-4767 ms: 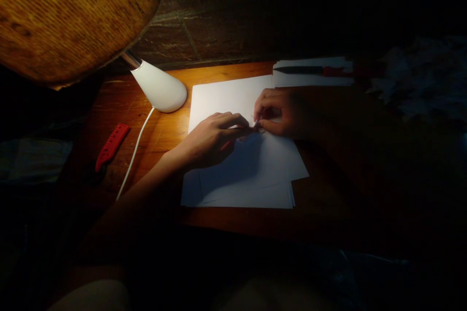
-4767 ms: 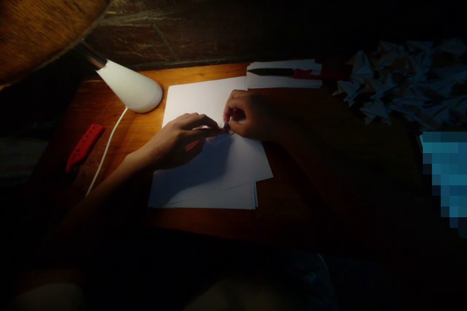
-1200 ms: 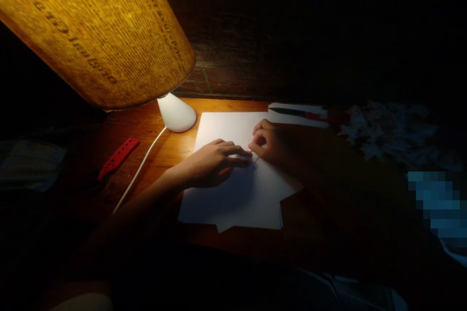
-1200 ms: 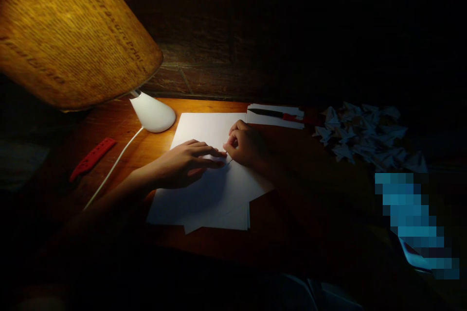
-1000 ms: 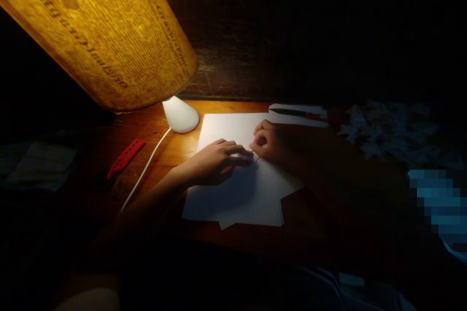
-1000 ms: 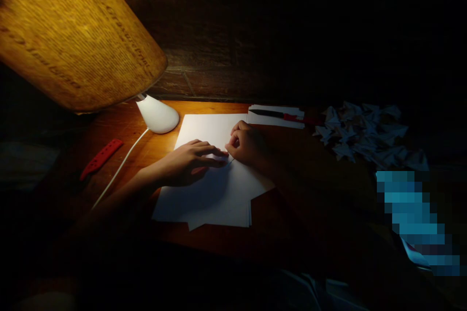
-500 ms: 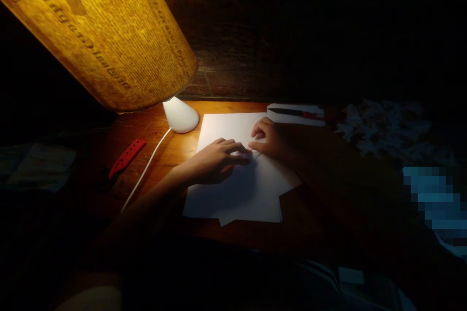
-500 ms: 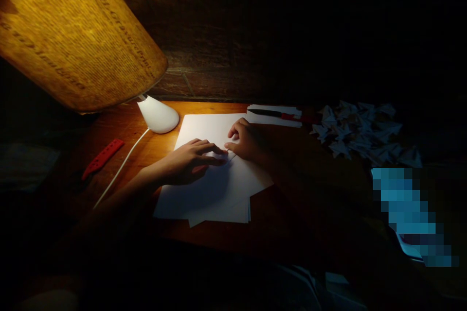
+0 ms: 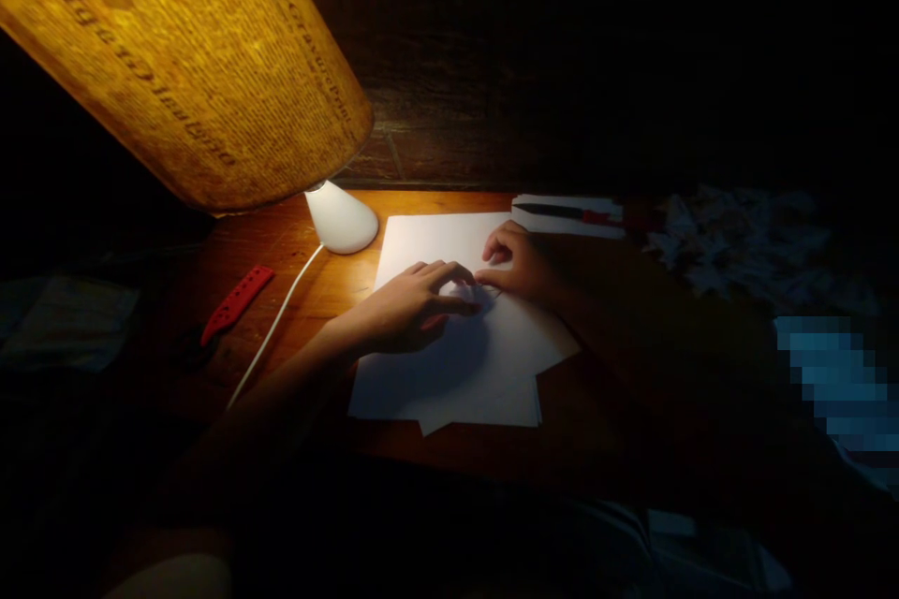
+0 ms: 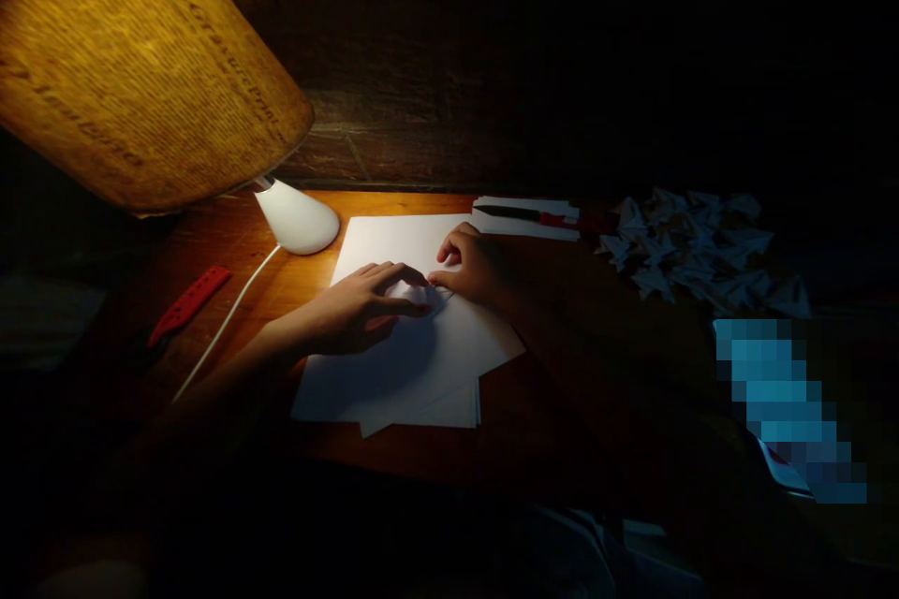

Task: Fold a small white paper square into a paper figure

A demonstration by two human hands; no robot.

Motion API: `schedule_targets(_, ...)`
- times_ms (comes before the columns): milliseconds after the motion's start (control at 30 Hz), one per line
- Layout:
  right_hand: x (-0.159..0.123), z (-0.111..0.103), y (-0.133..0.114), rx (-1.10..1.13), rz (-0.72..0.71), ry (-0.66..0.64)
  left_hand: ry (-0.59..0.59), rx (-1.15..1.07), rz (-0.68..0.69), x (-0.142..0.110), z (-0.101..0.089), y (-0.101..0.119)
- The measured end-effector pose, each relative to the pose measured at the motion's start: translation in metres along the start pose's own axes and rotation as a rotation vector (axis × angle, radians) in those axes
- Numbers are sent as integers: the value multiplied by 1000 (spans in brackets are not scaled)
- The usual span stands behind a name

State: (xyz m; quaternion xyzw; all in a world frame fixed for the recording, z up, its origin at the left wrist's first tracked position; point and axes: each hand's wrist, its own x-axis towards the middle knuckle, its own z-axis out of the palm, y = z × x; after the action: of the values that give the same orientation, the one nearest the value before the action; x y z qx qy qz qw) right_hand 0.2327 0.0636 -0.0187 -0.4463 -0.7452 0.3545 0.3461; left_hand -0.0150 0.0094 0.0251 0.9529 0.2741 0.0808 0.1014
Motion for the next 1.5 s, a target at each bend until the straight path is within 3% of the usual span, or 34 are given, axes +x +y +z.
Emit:
schedule_targets(433, 1, 4, 18, 26, -124, 4, -38, 66, -14, 1, -3, 1)
schedule_targets(1000, -1, -1, 7, 16, -62, -2, -82, 93, -31, 2, -7, 5)
schedule_targets(1500, -1, -1, 8, 7, -94, -38, -59, 66, -74, 1, -3, 3)
